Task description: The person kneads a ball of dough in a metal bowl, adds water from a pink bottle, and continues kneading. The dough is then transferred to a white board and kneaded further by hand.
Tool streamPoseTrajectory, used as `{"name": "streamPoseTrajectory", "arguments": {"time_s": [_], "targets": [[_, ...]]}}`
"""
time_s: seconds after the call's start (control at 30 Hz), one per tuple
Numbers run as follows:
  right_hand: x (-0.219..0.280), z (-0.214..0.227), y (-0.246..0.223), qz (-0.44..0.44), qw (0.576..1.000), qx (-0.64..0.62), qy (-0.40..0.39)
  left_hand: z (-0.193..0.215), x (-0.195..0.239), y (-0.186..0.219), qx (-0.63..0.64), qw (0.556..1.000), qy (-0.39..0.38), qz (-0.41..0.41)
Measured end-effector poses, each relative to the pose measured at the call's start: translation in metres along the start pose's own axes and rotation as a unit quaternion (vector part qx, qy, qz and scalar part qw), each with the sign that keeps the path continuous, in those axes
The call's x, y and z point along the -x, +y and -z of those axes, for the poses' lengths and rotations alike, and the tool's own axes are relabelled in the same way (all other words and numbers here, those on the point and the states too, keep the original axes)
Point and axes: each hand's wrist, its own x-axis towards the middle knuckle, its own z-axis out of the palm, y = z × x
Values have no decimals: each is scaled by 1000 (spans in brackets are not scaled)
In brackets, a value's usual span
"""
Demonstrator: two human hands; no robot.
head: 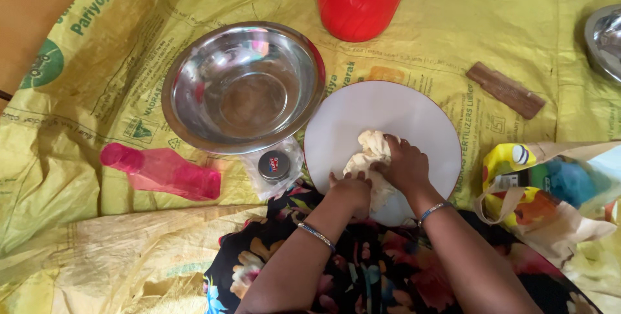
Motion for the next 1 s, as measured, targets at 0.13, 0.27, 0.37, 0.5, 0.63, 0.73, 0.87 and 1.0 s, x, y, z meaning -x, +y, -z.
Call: {"name": "streamPoseTrajectory", "arguments": {"time_s": [0.13,0.27,0.37,0.5,0.63,0.73,0.87,1.0], "targets": [[-24,-9,7,-29,998,-45,17,5,-5,-1,11,1000,-25,-11],[-51,-21,21,-79,993,-82,17,2,-6,-1,17,1000,-12,-15],[-75,-31,38,-147,983,-111,-19,-1,-8,0,22,999,-28,-16],[-92,-44,49,-123,986,-115,1,-8,-10,-2,21,999,-21,-27],[-83,-37,41,-121,987,-87,-61,-13,-9,-11,9,999,-23,-48],[-64,-16,26,-62,990,-68,-109,-6,-9,-16,-5,998,-33,-48],[-14,14,13,-5,980,-14,-199,-3,-6,-11,-21,999,-27,-26],[43,36,1,85,982,38,-167,2,1,-8,-15,999,-32,2]]}}
